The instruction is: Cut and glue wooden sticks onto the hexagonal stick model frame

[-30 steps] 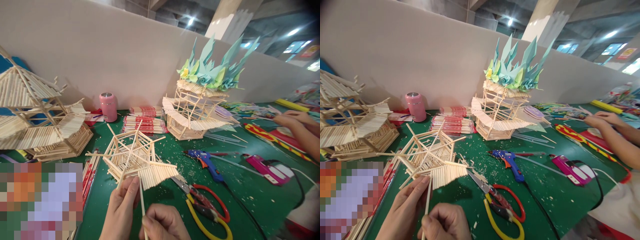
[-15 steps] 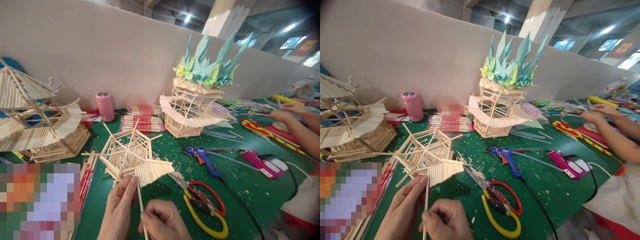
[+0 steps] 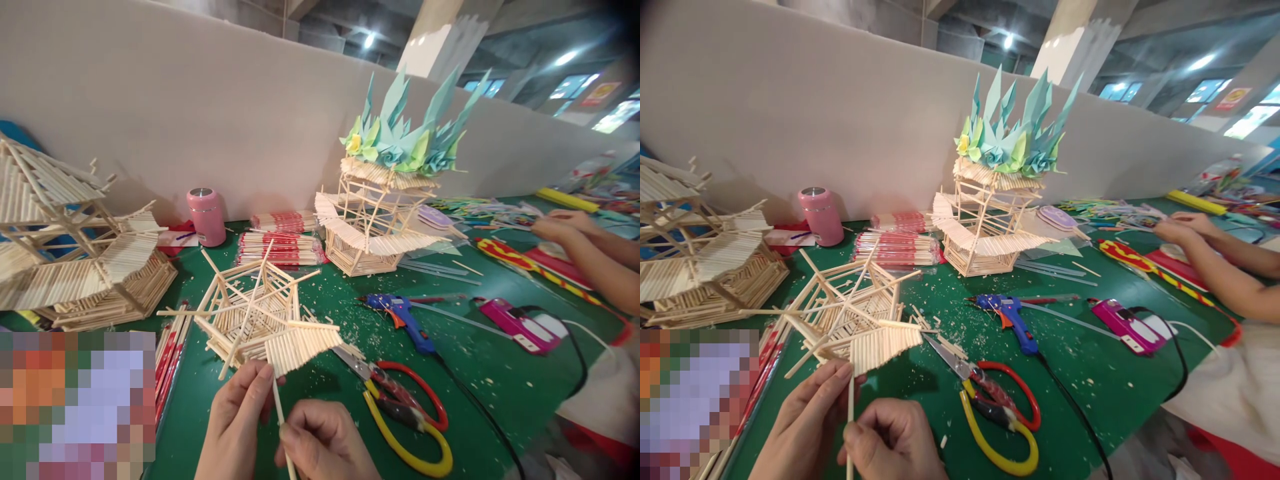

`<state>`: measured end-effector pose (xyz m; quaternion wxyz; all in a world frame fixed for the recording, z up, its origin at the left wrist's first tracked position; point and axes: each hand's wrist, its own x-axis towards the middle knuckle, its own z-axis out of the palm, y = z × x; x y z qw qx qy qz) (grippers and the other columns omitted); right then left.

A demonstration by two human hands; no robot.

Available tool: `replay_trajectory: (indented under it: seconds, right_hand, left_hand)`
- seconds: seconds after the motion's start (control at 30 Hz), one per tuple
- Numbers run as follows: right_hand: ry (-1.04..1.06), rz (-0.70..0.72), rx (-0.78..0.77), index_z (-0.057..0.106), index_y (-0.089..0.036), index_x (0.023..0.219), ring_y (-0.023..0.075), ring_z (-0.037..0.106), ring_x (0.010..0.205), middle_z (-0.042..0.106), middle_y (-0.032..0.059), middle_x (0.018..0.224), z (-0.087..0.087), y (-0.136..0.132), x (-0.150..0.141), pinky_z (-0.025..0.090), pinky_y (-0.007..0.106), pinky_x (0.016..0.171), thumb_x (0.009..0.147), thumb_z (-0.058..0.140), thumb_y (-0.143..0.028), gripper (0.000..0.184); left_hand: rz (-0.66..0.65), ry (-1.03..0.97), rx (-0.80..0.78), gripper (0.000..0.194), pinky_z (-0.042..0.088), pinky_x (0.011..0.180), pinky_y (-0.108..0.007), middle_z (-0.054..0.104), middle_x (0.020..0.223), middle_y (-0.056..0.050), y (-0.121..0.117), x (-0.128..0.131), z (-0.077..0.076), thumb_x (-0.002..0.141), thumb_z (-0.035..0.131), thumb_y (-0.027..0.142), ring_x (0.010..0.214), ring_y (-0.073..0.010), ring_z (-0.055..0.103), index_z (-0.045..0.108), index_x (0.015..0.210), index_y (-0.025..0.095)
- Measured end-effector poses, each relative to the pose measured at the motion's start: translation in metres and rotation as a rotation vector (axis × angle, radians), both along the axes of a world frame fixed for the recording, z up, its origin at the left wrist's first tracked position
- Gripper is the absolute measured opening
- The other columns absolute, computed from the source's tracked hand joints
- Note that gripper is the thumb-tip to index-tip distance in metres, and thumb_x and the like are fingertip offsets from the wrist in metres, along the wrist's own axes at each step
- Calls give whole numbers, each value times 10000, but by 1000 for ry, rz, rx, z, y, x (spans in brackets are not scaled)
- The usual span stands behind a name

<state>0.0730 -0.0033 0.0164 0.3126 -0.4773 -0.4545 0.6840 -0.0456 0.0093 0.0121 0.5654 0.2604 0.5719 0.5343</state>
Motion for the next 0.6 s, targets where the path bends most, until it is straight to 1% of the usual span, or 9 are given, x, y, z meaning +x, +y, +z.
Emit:
replay_trajectory:
  seconds: [0.13,0.3,0.5,0.6]
  right_hand:
    - [8,-11,11,524,-168,534,62,288,423,352,-73,441,-3,-1,-1,235,210,436,688,560,-665,521]
    - [-10,-18,6,524,-166,531,61,297,423,365,-69,442,-3,-1,-2,222,210,433,668,553,-699,551]
    - [-5,-9,27,512,-173,531,66,296,419,352,-69,434,-4,-1,-2,216,216,430,683,543,-691,541]
    - [0,-47,16,517,-170,556,68,299,430,366,-65,448,-7,-3,-3,219,214,437,682,558,-678,524]
  left_hand:
    - [3,-6,-17,233,374,470,-216,474,483,46,0,1,4,622,728,371,488,-111,414,627,569,168]
    - [-9,-1,-14,271,348,428,-207,495,489,39,1,1,6,607,735,392,478,-105,405,601,535,168]
    - [-22,11,12,303,323,418,-188,470,471,53,1,0,2,614,729,429,470,-88,377,600,538,165]
    - [-35,3,7,314,315,410,-185,448,466,62,1,-1,1,616,730,436,464,-85,355,588,529,169]
